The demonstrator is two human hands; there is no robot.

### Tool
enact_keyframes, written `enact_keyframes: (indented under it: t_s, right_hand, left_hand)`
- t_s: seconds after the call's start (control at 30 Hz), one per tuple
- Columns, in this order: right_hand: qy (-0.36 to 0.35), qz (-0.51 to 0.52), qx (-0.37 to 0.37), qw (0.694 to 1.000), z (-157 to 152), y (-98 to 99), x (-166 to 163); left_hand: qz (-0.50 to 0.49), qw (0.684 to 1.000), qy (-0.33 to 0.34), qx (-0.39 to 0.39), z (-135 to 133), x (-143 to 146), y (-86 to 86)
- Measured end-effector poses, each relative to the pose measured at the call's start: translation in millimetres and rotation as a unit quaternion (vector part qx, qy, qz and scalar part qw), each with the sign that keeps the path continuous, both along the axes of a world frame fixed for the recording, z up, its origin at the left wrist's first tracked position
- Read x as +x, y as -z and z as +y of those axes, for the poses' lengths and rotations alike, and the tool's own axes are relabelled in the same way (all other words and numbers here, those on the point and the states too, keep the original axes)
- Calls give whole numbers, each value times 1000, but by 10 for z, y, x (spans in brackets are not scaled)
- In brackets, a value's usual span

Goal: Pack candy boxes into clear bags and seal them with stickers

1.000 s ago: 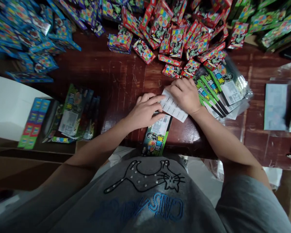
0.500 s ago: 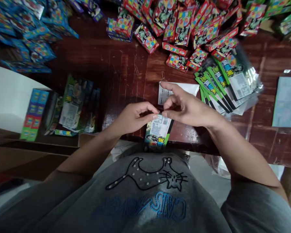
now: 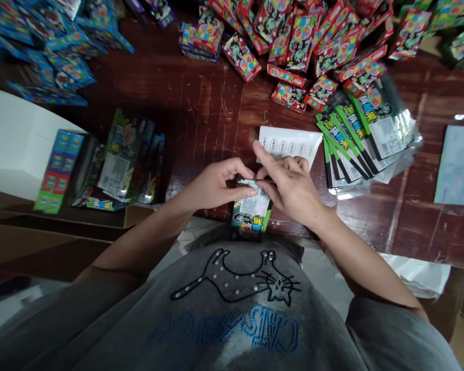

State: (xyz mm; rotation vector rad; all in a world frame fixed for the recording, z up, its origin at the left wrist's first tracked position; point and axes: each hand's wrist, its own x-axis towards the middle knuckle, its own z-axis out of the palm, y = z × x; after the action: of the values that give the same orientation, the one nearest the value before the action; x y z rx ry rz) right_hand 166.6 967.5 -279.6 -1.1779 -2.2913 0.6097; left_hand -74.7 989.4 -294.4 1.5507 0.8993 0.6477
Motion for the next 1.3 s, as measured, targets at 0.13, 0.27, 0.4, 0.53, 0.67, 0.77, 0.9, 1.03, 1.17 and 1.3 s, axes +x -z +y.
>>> enact_keyframes:
  t_s: [0.13,0.27,0.4,0.53,0.67,0.77,0.9,1.03,1.17,1.3]
  right_hand:
    - [71,118,-36,990,-123,15,150]
    - [198,291,-69,933,-345,146,229]
    - [300,320,-63,897,-416,381,97]
    - [298,340,-47,891,-290,460,35]
    - [232,321,-26,918,-183,459,-12]
    - [218,296,-21,930,-191,492,-55]
    - [203,262,-36,943,-285,538,-53]
    - [165,243,-86,952,-352,511,-23]
    - [97,274,-157,944,-405,490,-6]
    - [85,307,-168,933,-477,530,0]
  left_hand:
    - [-34,992,-109,51,171,-191,17]
    - [-141,948,-281,52,182,-393,102]
    - [-142,955,-260,17,-138,-342,298]
    - [-71,983,-166,1,-329,-228,325]
    - [-79,990,-115,3,-241,-59,276]
    - [-99,991,-90,3,-206,19,301]
    - [-85,994,-61,18,-287,-24,318]
    - [-59,998,-37,-1,-359,-114,259]
    - [-38,998,-9,-52,-352,-174,225]
    - [-26,998,-57,-8,-287,-190,250]
